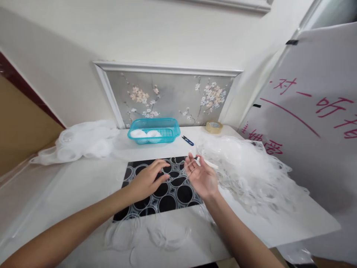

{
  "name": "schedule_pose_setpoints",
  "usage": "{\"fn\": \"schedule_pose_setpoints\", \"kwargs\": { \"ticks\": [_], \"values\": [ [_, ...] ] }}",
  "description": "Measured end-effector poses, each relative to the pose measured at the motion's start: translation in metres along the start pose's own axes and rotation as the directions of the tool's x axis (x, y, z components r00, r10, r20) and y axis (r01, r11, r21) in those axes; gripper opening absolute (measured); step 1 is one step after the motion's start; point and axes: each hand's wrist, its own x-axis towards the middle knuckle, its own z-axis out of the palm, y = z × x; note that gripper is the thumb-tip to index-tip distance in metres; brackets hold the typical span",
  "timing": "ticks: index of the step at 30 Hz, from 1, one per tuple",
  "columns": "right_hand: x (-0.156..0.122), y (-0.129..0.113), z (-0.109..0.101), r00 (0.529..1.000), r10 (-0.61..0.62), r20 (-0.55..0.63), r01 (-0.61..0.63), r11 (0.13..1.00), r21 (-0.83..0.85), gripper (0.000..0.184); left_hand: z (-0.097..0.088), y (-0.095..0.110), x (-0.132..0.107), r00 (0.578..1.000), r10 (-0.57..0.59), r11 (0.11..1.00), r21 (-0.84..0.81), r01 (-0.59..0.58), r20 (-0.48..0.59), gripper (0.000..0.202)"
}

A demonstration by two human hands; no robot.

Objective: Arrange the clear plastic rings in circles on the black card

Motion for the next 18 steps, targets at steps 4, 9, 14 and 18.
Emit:
{"fn": "schedule_pose_setpoints", "kwargs": {
  "ticks": [4,9,14,18],
  "values": [
    [0.009,0.017,0.008,0.995,-0.004,0.1,0.035,0.949,-0.313,0.013,-0.009,-0.044,-0.058,0.996,-0.092,0.963,0.255,0.086,0.012,0.044],
    [0.035,0.078,0.024,0.969,0.106,0.221,0.114,0.604,-0.789,0.024,0.008,-0.071,-0.103,0.997,0.039,0.909,0.412,-0.062,0.062,0.05],
    [0.055,0.126,0.023,0.944,0.134,0.303,0.25,0.314,-0.916,0.023,0.018,-0.071,-0.113,0.992,0.098,0.886,0.447,-0.123,0.078,0.053],
    [0.055,0.136,0.016,0.937,0.097,0.336,0.311,0.21,-0.927,0.018,0.02,-0.073,-0.115,0.992,0.09,0.906,0.406,-0.12,0.091,0.055]
  ]
}}
